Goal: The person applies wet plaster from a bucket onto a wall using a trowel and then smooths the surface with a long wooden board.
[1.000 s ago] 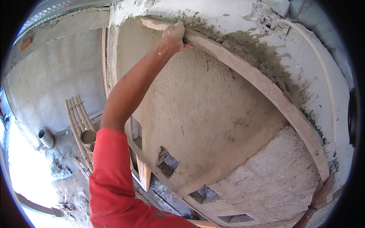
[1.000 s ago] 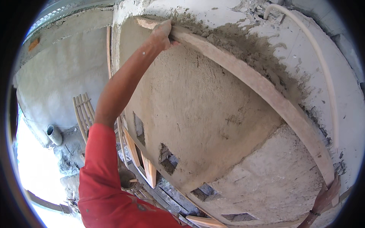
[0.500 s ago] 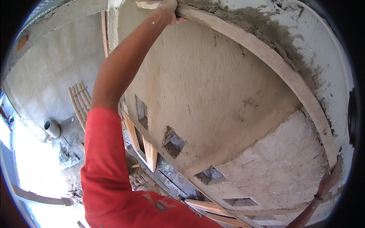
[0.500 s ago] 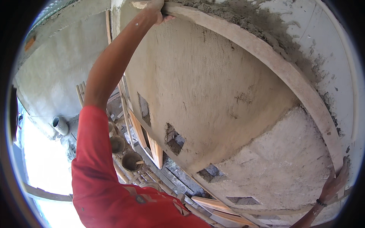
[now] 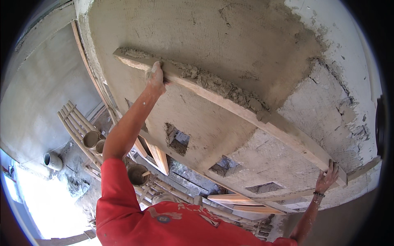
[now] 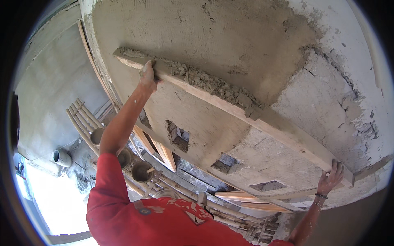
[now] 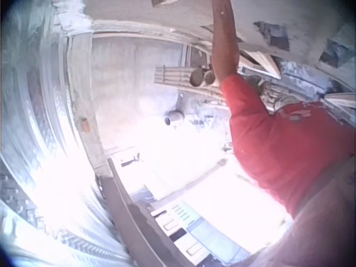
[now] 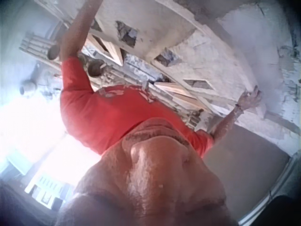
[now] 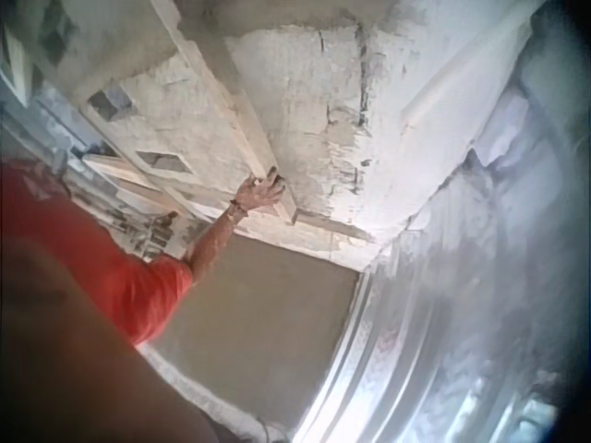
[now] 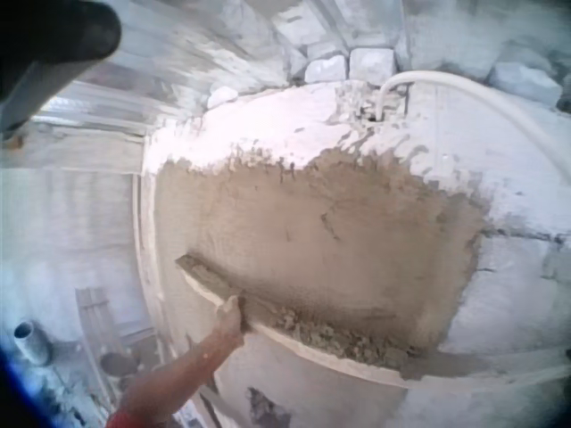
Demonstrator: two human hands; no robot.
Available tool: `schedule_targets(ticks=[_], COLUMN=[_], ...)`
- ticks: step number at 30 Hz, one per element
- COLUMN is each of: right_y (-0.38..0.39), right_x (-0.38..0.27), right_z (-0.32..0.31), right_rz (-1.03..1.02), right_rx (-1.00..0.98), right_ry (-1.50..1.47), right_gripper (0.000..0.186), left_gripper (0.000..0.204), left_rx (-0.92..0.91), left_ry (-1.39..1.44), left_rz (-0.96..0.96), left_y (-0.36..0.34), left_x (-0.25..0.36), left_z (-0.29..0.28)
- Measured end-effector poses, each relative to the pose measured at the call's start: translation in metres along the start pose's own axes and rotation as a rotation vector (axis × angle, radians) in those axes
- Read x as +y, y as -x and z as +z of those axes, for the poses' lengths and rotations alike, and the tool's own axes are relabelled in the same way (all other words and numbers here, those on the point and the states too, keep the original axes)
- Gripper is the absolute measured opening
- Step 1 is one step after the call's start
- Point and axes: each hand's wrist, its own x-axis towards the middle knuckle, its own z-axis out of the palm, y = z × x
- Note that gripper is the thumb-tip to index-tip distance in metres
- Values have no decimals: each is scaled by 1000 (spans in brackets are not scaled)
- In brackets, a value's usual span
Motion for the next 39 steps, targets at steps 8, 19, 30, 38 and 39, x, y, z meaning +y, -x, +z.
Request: schedule_targets(ticks=[8, 19, 30, 38, 39], right_y=[59, 106, 182, 135, 128], right_x=[-35, -72, -52, -115, -121], right_z=[4, -46, -43, -79, -81], right_rz=[75, 1150, 1241, 1339, 1324], right_rx=[-29, 266, 379, 378, 366], right_ry=[-77, -969, -1983, -1982, -2007], right_gripper=[48, 81, 48, 53, 55], left_gripper=[41, 31, 35, 34, 32], left_rx=[58, 116, 205, 331, 308], left_ry=[78, 216, 327, 411, 436], left_rz=[-87, -126, -243, -377, -378], left_y=[12, 116, 152, 164, 164], left_x=[-109, -166, -233, -254, -266], left_z=[-38, -95, -205, -272, -293])
